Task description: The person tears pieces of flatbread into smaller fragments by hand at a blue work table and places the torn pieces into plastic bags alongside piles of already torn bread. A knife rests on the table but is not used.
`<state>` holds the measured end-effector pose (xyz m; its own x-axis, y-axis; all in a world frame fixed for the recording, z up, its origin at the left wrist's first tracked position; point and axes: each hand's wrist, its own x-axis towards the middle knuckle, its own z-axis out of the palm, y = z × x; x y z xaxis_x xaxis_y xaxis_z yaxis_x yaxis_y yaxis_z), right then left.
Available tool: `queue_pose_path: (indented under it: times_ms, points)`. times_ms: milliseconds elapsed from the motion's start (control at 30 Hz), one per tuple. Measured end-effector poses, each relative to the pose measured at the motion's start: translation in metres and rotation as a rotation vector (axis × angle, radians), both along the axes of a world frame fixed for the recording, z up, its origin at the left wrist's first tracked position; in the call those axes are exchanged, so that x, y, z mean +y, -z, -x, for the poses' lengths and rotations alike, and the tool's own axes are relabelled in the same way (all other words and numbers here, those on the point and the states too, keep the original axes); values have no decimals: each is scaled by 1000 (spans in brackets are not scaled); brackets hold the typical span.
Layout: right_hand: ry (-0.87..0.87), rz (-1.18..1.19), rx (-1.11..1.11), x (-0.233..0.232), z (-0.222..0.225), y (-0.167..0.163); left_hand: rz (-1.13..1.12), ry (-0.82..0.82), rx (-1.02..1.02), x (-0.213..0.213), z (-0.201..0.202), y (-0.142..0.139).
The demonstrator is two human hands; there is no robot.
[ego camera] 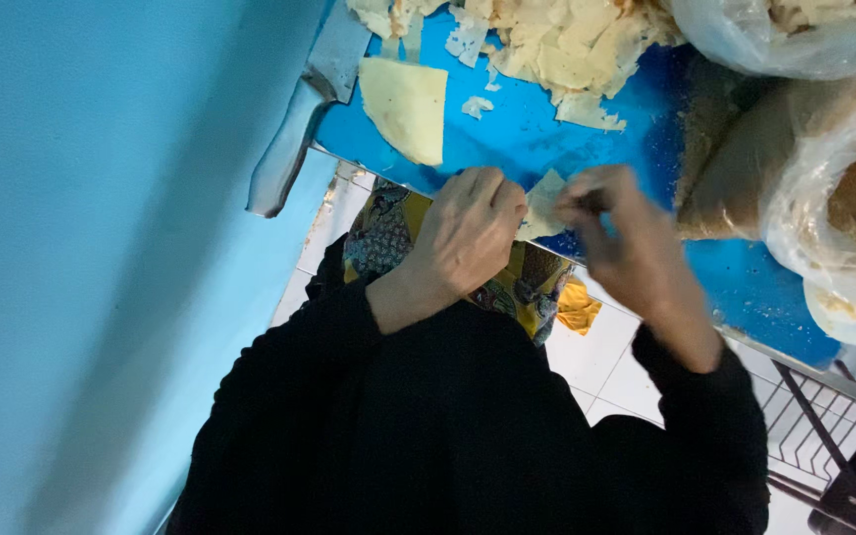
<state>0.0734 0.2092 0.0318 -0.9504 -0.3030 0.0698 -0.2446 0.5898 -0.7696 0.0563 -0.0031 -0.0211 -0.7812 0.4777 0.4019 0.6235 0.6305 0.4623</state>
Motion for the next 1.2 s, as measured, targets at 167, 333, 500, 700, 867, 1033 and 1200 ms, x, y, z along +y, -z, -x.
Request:
queue_pose_path:
  times_ms: [167,333,500,700,867,1033,1200]
  points:
    - [-141,-305,400,-15,-8,12,30,-4,1,1,3,1]
    - [52,-366,339,-7,-21,13,18,3,0,1,1,2]
    - [160,-234,202,-2,-21,13,23,38,-41,8,-1,2]
    - [153,-374,149,-5,-12,9,-237,56,-228,10,-7,-3]
    - [134,-210,59,-4,-15,-6,-331,116,-326,2,-10,-6]
    - [100,-165,44,-7,-14,-13,-342,162,-277,-3,-15,-7]
    - [64,-203,64,-10,-9,-12,-229,192,-211,0,-14,1]
